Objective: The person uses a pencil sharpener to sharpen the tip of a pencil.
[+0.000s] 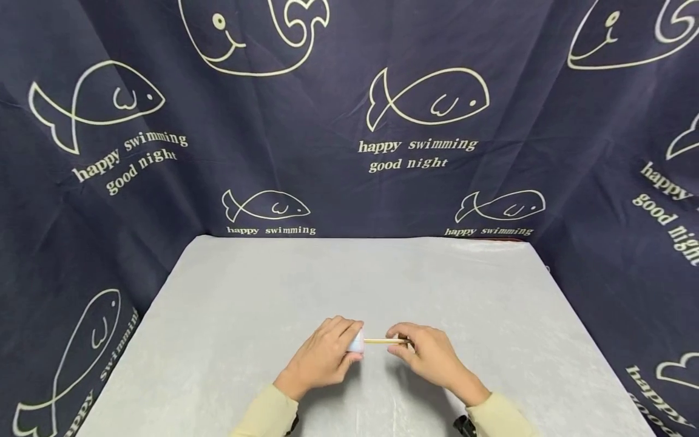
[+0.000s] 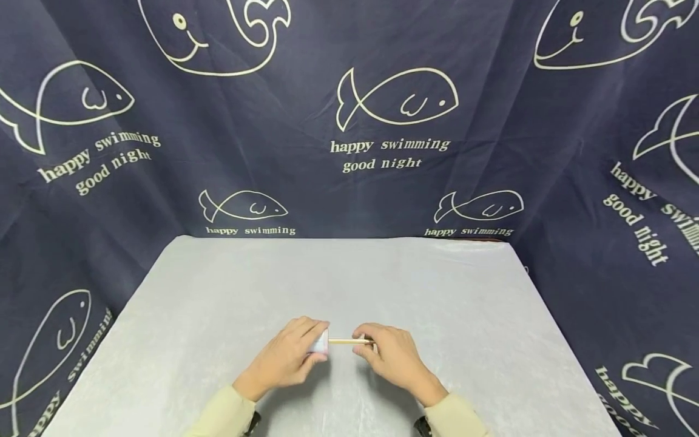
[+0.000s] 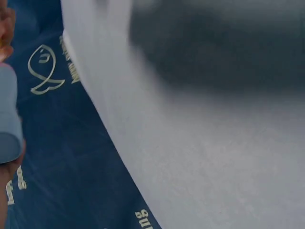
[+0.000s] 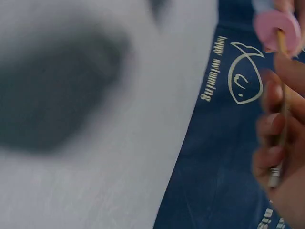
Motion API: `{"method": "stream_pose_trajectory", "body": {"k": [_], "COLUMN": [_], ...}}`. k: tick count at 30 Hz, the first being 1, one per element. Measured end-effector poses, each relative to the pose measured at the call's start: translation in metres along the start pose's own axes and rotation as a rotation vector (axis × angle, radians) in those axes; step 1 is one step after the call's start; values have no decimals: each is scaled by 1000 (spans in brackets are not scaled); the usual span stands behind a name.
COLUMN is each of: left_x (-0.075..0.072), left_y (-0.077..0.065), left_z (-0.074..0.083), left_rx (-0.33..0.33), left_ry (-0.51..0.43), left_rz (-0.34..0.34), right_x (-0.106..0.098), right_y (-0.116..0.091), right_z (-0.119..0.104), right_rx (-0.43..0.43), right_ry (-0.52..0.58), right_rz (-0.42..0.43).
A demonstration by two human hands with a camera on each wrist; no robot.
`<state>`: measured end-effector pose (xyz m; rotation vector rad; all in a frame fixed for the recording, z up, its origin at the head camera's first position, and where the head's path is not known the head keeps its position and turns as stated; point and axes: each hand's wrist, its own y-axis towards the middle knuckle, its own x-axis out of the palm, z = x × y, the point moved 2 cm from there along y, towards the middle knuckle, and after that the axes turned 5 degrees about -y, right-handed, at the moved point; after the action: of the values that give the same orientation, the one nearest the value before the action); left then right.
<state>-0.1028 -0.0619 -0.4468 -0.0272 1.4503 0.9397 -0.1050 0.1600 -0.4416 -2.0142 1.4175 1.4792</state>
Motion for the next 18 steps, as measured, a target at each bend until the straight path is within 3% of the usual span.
{"method": "stream_pose_trajectory", "body": {"k": [5,8,11,13,15,16,18], "left_x": [-9,-13,-16,-17,-17,-17,-15], "left_y": [3,7,9,10,11,11,9], "left_z": [-11,-16,-19,-19,-18,-17,-14], "left_rx": [-204,-315,-383,-387,-368,-350,-294], "left_ry": [-321,-535,-660,-684,-657,-630,-536], "left_rz": [-106,-187,-256,-276,-273,-265,-241], "right_x": [4,4,5,6,5,5,3], "right_y": [1,2,2,1,1,1,2], "right_z": [-6,-8,-10,-11,-12,-13,-13], "right_rx": [-293,-383,-430,-445,-432,-409,-296], "right_ry": [-307,-414,-424,-413,-380,-348,-234], "right_rz": [375,500,578,604,567,517,332]}}
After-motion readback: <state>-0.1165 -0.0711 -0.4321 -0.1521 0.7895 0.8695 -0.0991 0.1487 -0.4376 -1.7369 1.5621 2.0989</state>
